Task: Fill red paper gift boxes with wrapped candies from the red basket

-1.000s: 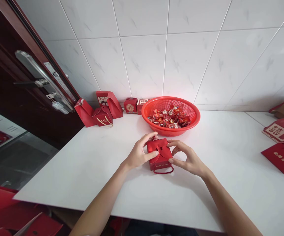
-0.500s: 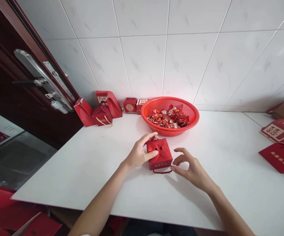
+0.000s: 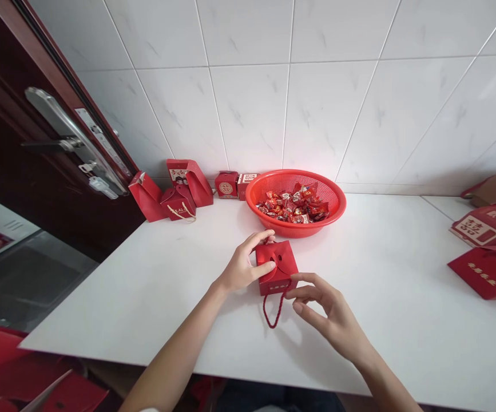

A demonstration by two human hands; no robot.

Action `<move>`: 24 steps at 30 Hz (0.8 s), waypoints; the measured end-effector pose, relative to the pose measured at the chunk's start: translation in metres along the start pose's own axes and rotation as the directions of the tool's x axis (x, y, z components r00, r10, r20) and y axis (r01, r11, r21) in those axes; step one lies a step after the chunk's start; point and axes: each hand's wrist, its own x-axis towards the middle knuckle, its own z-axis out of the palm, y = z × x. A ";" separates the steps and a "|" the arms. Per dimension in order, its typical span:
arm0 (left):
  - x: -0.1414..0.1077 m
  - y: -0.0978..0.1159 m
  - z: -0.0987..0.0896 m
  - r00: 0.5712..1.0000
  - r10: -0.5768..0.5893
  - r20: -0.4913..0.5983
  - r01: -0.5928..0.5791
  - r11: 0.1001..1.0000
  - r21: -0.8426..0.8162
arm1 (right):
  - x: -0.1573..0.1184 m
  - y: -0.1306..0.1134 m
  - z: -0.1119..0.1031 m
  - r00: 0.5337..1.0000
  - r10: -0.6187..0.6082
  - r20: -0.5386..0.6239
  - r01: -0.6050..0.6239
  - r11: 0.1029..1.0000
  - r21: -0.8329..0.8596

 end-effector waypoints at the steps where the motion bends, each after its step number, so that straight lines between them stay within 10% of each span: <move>1: 0.000 -0.001 0.000 1.000 0.002 -0.002 -0.002 1.000 0.000 | -0.001 0.001 0.002 1.000 -0.024 0.000 0.024 0.998 -0.050; 8: 0.000 -0.004 -0.001 1.000 0.022 0.010 -0.022 1.000 -0.006 | -0.010 0.003 0.009 0.985 -0.020 0.171 0.042 0.991 -0.129; 13: 0.000 -0.002 0.000 1.000 0.025 -0.005 -0.025 0.999 -0.044 | 0.005 -0.023 -0.002 0.954 -0.233 0.191 0.262 0.954 -0.143; 24: -0.005 0.002 0.001 0.995 0.099 0.001 -0.098 0.987 -0.127 | 0.080 -0.032 -0.002 0.767 -0.638 -0.064 0.394 0.548 -0.738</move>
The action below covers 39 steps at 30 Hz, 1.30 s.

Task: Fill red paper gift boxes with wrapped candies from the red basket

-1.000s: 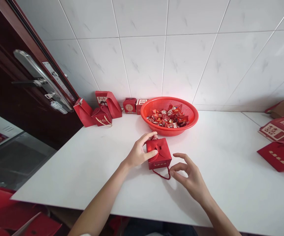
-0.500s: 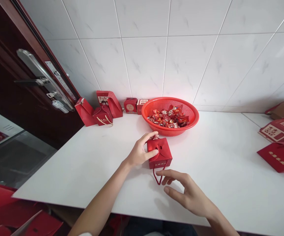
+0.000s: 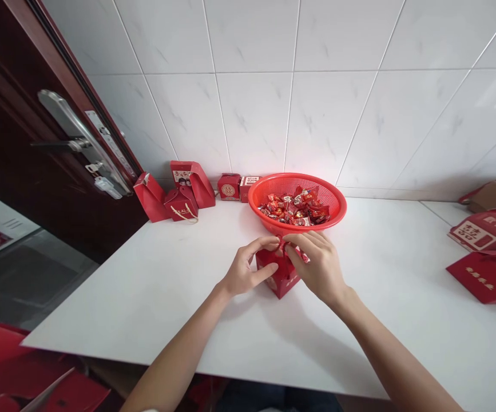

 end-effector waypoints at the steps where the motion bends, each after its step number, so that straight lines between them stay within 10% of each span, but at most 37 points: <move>1: -0.001 0.001 0.000 1.000 -0.005 0.013 0.005 1.000 -0.016 | 0.002 0.001 0.002 1.000 0.002 -0.007 -0.003 1.000 -0.024; 19: 0.001 0.008 0.000 0.989 -0.119 -0.082 0.088 0.946 -0.312 | 0.042 0.012 -0.015 0.884 -0.077 0.461 -0.122 0.915 0.386; 39: 0.001 -0.003 0.004 0.994 -0.038 0.099 0.032 0.998 0.060 | 0.045 0.024 -0.014 0.931 0.096 0.353 -0.285 0.796 0.534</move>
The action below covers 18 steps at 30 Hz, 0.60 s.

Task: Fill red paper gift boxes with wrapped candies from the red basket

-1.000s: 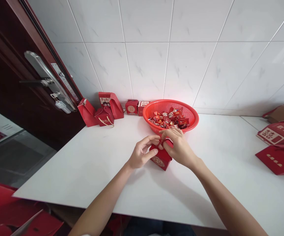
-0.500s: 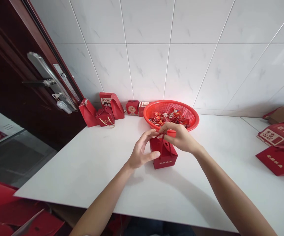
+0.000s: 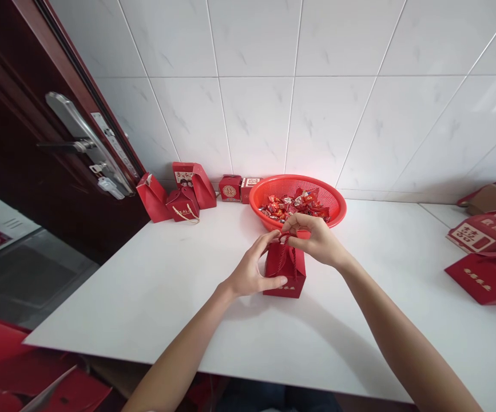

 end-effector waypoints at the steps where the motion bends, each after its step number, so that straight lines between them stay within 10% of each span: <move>1: 0.000 0.000 0.000 1.000 0.009 0.016 -0.009 1.000 -0.002 | 0.000 0.001 -0.001 1.000 0.013 -0.001 -0.013 1.000 -0.014; 18: 0.000 -0.007 0.001 0.997 -0.036 0.071 0.033 0.999 0.038 | -0.021 0.000 -0.013 0.981 0.070 0.182 -0.112 0.967 0.228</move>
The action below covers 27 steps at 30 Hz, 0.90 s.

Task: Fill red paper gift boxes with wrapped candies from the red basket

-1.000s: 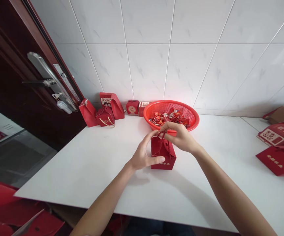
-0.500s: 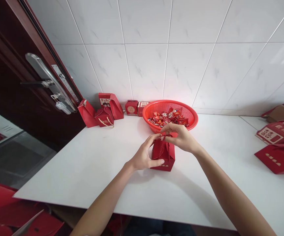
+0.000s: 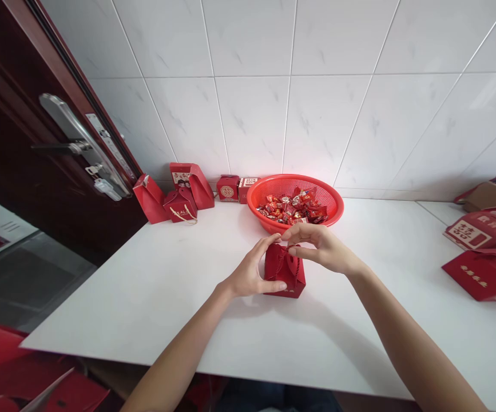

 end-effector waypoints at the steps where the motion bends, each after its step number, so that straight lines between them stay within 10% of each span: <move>1: 0.000 0.000 0.000 1.000 0.008 -0.004 -0.008 1.000 -0.005 | 0.001 -0.001 0.002 1.000 0.014 -0.004 -0.013 0.998 0.065; 17: 0.002 -0.009 0.004 0.999 0.016 0.032 -0.019 0.997 0.077 | 0.009 -0.008 0.005 0.988 0.113 -0.104 -0.074 0.943 0.325; 27: 0.002 -0.005 0.004 0.999 -0.011 0.034 0.007 0.991 0.133 | 0.007 -0.022 -0.009 0.966 0.252 0.061 -0.229 0.939 -0.255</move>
